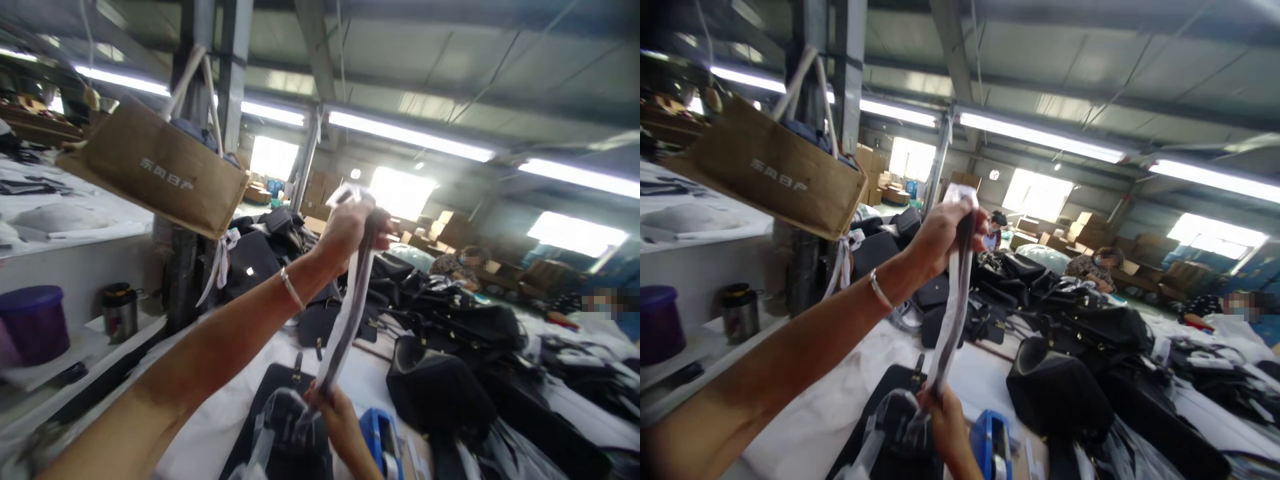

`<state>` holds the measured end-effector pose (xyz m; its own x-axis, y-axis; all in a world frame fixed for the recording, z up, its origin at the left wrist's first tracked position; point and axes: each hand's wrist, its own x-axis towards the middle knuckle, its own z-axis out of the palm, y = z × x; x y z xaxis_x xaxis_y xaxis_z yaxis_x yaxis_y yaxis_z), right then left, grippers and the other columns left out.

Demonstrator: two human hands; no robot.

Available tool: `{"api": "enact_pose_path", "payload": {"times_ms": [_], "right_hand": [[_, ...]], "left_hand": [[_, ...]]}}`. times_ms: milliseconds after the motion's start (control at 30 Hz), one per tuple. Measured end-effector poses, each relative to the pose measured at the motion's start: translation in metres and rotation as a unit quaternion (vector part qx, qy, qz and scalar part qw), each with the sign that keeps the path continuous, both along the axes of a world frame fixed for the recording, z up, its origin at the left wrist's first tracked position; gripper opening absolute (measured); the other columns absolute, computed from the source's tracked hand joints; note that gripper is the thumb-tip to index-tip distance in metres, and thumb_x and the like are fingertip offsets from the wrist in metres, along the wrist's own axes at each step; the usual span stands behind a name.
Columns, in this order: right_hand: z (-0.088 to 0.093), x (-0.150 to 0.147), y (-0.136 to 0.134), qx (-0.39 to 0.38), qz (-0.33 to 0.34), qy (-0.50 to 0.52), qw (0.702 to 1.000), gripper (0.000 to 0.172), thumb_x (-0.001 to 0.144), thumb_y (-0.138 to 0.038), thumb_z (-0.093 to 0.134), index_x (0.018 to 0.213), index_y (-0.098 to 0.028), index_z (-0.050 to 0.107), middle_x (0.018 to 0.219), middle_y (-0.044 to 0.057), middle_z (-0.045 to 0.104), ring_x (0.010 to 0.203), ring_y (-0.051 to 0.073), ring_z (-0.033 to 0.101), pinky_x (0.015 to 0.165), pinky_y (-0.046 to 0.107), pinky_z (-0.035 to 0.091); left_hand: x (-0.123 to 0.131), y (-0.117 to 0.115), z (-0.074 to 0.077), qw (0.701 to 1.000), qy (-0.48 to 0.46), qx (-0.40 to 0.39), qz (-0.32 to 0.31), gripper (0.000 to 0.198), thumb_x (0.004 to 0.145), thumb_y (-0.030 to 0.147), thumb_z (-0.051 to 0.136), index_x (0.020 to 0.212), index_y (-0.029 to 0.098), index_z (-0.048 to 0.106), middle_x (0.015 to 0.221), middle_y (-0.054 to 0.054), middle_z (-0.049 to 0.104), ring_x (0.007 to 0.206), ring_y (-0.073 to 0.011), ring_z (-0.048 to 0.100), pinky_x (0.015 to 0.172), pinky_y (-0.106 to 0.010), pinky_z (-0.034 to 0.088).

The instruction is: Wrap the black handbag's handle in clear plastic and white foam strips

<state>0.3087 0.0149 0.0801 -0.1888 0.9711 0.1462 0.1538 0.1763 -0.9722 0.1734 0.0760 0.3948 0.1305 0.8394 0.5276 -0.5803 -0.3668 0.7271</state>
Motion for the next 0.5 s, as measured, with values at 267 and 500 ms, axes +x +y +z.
{"api": "enact_pose_path", "payload": {"times_ms": [267, 500], "right_hand": [[0.135, 0.091, 0.025, -0.039, -0.006, 0.253, 0.967, 0.069, 0.066, -0.076, 0.066, 0.110, -0.023, 0.070, 0.117, 0.015, 0.070, 0.112, 0.031, 0.064, 0.096, 0.045, 0.048], [0.230, 0.070, -0.013, -0.044, 0.009, 0.280, 0.959, 0.052, 0.082, -0.048, 0.070, 0.119, -0.012, 0.061, 0.097, 0.014, 0.074, 0.079, 0.021, 0.071, 0.076, 0.035, 0.055]], "left_hand": [[0.036, -0.027, -0.083, 0.985, 0.127, 0.000, -0.115, 0.039, 0.090, 0.048, 0.052, 0.072, 0.014, 0.058, 0.056, 0.000, 0.051, 0.039, -0.0067, 0.039, 0.038, -0.018, 0.028], [0.065, -0.063, -0.163, 0.942, 0.256, 0.049, -0.209, 0.056, 0.093, 0.063, 0.039, 0.066, 0.015, 0.051, 0.054, 0.000, 0.046, 0.042, -0.0079, 0.038, 0.040, -0.021, 0.025]]}}
